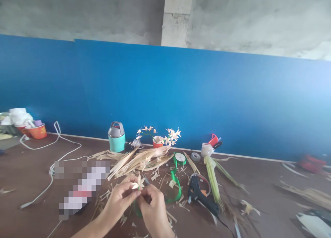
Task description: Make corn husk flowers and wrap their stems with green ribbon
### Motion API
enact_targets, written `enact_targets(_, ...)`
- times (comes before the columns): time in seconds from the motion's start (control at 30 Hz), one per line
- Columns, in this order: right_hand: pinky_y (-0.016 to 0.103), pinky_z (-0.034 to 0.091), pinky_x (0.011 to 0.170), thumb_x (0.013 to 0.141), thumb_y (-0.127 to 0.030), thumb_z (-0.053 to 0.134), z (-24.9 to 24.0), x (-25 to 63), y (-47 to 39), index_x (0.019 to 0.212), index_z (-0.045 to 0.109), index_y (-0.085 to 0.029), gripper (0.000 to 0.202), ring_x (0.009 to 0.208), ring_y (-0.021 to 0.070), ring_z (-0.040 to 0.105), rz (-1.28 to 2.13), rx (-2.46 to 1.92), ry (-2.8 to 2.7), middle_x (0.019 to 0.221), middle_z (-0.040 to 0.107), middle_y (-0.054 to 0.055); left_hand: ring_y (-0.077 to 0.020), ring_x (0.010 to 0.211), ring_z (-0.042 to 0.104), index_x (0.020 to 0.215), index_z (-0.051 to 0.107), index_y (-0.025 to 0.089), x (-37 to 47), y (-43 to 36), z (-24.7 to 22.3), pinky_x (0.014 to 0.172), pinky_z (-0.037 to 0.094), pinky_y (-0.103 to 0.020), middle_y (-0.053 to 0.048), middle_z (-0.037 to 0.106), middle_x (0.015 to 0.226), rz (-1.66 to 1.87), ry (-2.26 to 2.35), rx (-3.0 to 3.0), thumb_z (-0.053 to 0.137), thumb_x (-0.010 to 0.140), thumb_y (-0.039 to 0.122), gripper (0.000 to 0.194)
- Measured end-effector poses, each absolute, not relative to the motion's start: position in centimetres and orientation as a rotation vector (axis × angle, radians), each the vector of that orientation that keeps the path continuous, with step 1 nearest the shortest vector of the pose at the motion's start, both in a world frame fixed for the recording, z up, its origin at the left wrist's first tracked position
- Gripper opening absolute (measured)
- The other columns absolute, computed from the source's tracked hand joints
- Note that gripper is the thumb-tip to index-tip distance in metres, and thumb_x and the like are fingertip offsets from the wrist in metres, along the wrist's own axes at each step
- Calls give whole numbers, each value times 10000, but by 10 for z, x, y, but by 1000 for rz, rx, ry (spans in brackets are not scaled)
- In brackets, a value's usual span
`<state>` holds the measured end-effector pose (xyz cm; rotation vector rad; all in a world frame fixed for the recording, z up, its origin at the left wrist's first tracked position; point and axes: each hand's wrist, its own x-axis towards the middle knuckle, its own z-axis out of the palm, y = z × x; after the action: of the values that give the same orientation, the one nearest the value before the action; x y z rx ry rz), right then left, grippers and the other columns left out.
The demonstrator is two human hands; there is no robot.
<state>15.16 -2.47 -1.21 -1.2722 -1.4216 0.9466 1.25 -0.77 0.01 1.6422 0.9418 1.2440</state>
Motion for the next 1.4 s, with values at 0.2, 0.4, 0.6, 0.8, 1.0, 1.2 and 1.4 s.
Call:
enact_targets(0.2,236,332,518,717,-172,567,-6,150,-27,548,537,-178,171,552,134,433,812,-1301,-1465,563,475,-19,-190,793,568,678,618,176,14,-7,-1,742,445,-283,-46,595,825,1311,917,1671,646,787,317,180)
enact_targets(0.4,238,324,512,706,-144,558,-5,151,-27,542,518,-189,175,539,136,442,780,-1322,-1468,558,492,-17,-188,771,564,632,619,171,13,-9,0,729,451,-280,-34,581,765,1311,933,1693,643,793,314,216)
enact_targets(0.6,243,324,515,730,-173,573,-6,150,-28,545,530,-191,191,540,142,454,730,-1317,-1495,557,513,-10,-171,720,574,654,636,175,14,-11,-1,696,459,-259,-27,600,730,1342,952,1703,642,800,274,176)
enact_targets(0.8,237,368,537,762,-195,573,0,149,-28,591,612,-174,177,564,150,506,723,-1256,-1574,598,562,13,-166,694,572,635,610,169,15,-14,5,674,463,-247,-27,580,694,1336,951,1655,571,849,319,264)
enact_targets(1.0,227,392,550,784,-229,563,-4,149,-28,621,618,-167,183,580,152,526,701,-1264,-1567,611,575,14,-199,806,619,775,694,169,15,-15,6,779,475,-276,-61,646,800,1289,956,1634,522,873,322,249)
enact_targets(1.2,223,386,534,759,-226,568,-11,151,-26,623,586,-167,150,567,147,511,763,-1323,-1497,594,568,0,-216,895,624,848,706,181,18,-16,0,841,484,-290,-75,668,913,1274,941,1655,565,847,336,210)
enact_targets(1.4,227,392,540,758,-234,570,-5,149,-27,622,573,-170,150,575,147,501,781,-1302,-1528,600,542,-5,-242,865,653,803,729,183,16,-14,-5,831,504,-313,-81,719,855,1275,1006,1598,558,835,394,274)
